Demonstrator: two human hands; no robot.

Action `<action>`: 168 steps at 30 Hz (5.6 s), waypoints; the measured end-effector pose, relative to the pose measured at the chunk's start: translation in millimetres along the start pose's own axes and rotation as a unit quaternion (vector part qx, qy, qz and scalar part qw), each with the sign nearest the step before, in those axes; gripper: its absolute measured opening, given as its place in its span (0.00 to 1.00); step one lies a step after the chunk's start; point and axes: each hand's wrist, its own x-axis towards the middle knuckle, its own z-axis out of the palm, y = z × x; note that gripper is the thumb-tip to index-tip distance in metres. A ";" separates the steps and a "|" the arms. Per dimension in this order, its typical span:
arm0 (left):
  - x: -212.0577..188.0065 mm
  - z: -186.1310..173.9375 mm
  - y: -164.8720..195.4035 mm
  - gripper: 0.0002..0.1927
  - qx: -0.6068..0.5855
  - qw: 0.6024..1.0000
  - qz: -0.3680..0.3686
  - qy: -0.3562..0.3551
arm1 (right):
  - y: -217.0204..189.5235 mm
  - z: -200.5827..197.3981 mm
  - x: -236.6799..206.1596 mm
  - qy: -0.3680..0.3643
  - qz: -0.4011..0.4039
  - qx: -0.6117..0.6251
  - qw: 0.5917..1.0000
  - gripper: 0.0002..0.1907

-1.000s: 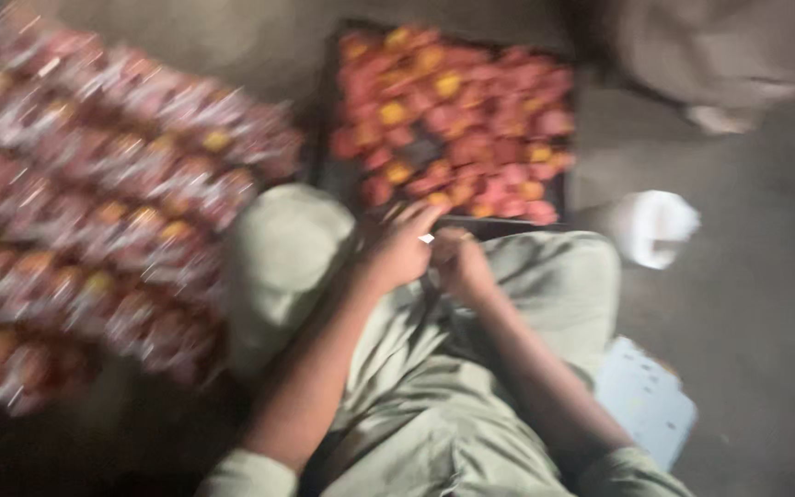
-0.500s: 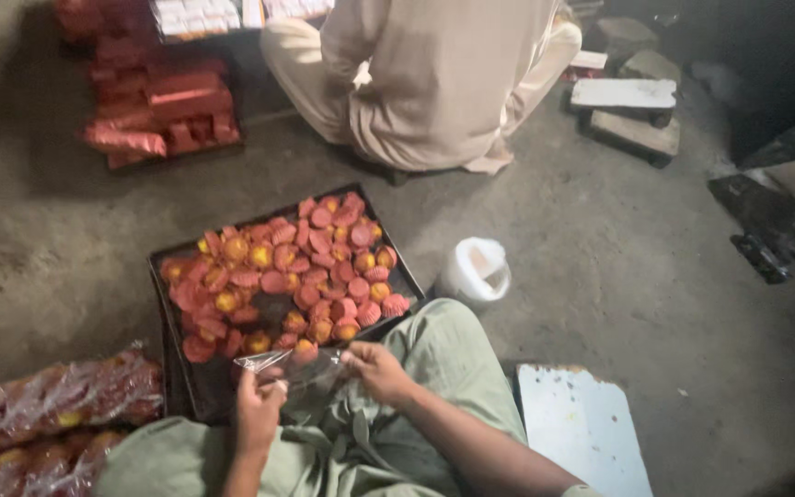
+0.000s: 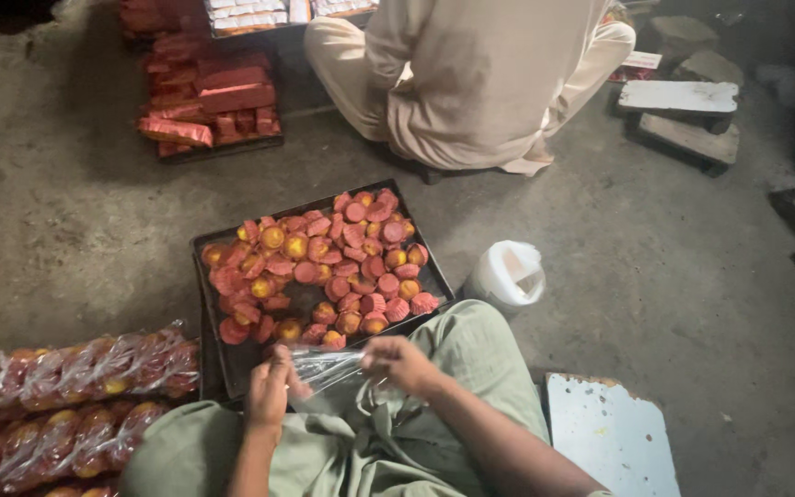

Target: The person sits on the floor and packs small baked goods in red paper cups into clear plastic bags, a few pieces at a time, then twists the bag closed and ties it. Finished bags are placed in rows on the floor beside them while more pieces are taken from a tray.

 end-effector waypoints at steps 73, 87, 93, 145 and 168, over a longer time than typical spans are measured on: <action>-49.4 84.6 34.5 0.12 0.460 0.875 0.141 -0.051 | -55.6 31.1 -29.3 -0.073 -0.197 -0.621 0.755 0.36; 43.7 -13.6 77.1 0.48 0.501 0.809 0.154 0.266 | -68.1 83.0 117.1 0.059 -0.372 -0.578 0.724 0.18; 61.8 0.9 78.4 0.49 0.560 0.803 -0.001 0.206 | -70.1 39.8 116.1 0.269 -0.333 -0.527 0.734 0.32; -30.5 77.4 7.6 0.11 -0.302 0.953 -0.009 -0.027 | -66.9 100.0 -58.2 0.128 -0.261 -0.121 0.949 0.26; -9.2 42.8 25.6 0.08 0.512 0.838 0.147 0.119 | -84.0 49.0 -68.4 0.169 -0.185 -0.027 0.968 0.39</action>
